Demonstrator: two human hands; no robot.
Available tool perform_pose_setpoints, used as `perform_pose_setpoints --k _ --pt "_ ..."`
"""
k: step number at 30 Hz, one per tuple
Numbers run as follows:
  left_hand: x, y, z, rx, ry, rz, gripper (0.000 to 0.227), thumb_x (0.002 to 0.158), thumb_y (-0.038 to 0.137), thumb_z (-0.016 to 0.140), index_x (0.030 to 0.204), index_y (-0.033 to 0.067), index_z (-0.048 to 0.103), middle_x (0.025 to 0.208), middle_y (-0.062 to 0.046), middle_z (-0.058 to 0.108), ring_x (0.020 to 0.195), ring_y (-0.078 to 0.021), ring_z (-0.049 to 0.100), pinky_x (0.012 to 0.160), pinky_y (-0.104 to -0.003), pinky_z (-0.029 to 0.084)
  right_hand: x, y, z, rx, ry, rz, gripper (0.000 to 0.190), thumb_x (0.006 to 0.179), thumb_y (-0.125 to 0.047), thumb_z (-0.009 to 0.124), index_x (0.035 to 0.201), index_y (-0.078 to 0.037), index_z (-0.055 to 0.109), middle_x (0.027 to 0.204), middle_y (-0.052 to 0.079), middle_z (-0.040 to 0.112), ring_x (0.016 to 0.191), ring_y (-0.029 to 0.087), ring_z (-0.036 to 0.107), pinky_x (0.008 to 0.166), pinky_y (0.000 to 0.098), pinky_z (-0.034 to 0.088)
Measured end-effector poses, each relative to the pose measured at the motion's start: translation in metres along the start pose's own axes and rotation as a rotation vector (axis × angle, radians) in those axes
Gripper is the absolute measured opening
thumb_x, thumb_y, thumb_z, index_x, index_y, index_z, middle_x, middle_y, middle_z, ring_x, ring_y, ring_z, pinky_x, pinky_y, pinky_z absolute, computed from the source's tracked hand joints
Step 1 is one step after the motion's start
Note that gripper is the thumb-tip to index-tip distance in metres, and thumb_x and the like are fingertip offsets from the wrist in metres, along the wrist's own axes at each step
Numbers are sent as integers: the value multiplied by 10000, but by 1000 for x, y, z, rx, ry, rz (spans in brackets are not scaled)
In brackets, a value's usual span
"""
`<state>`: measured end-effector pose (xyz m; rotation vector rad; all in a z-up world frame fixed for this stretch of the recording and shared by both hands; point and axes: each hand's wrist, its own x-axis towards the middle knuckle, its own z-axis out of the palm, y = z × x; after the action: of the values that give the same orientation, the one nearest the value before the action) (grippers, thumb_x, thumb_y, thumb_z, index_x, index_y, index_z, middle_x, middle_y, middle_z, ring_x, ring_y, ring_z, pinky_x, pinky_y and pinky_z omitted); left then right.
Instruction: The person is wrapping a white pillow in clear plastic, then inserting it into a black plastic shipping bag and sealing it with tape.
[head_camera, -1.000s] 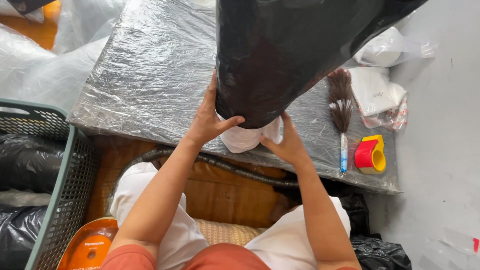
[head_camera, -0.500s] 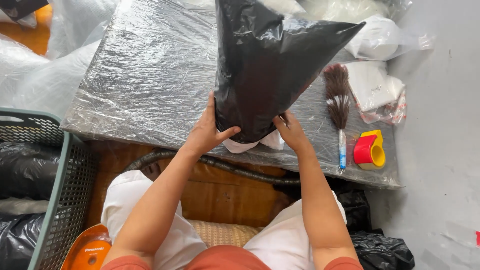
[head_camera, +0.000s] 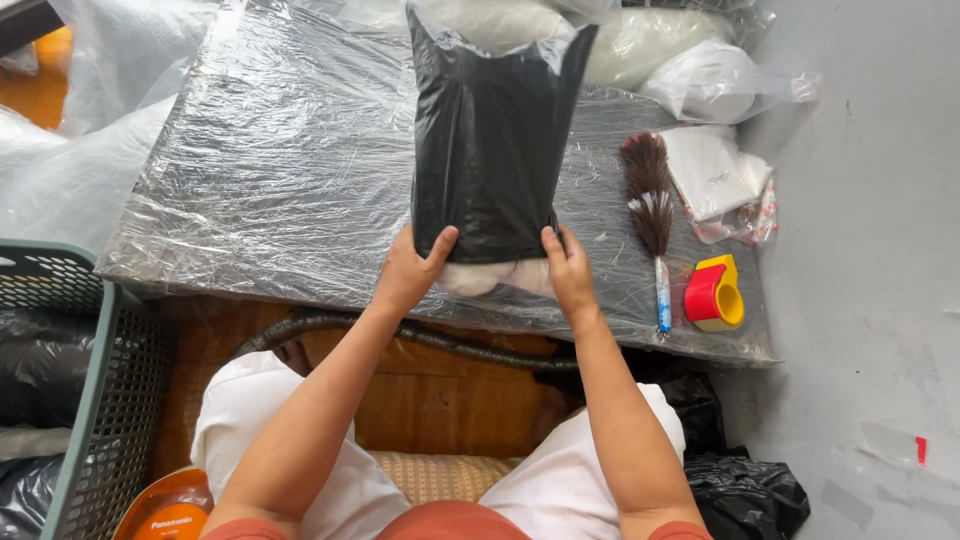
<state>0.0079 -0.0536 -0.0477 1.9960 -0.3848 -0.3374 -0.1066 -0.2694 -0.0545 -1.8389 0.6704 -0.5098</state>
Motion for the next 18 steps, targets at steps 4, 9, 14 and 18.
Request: perform_pose_setpoints --k 4,9,14,18 --pt "3 -16 5 8 -5 -35 896 921 854 379 1449 144 522 1268 -145 610 1227 -358 614 1017 -496 503 6 18 3 404 45 202 468 987 -475 672 1309 -135 693 1131 79 701 1056 196 645 975 388 521" --pt "-8 -17 -3 137 -215 -62 1029 952 814 322 1613 31 225 1532 -288 372 1448 -467 370 1181 -560 323 -39 -59 6 353 -6 257 616 1031 -481 519 1360 27 631 1403 203 596 1339 270 497 1188 495 332" --pt "-14 -6 -27 73 -344 -45 1108 925 735 513 1636 4 78 1608 -331 253 1514 -467 240 1216 -580 244 -11 2 -34 518 -341 275 536 944 -192 545 1466 -70 566 1308 96 662 1144 193 654 1033 368 522" --pt "-17 -9 -27 104 -267 9 1043 934 687 569 1627 9 184 1572 -307 359 1451 -483 363 1177 -583 319 -3 35 -45 232 -468 125 579 991 -238 659 1531 -111 494 1435 79 606 1222 156 573 1022 384 499"
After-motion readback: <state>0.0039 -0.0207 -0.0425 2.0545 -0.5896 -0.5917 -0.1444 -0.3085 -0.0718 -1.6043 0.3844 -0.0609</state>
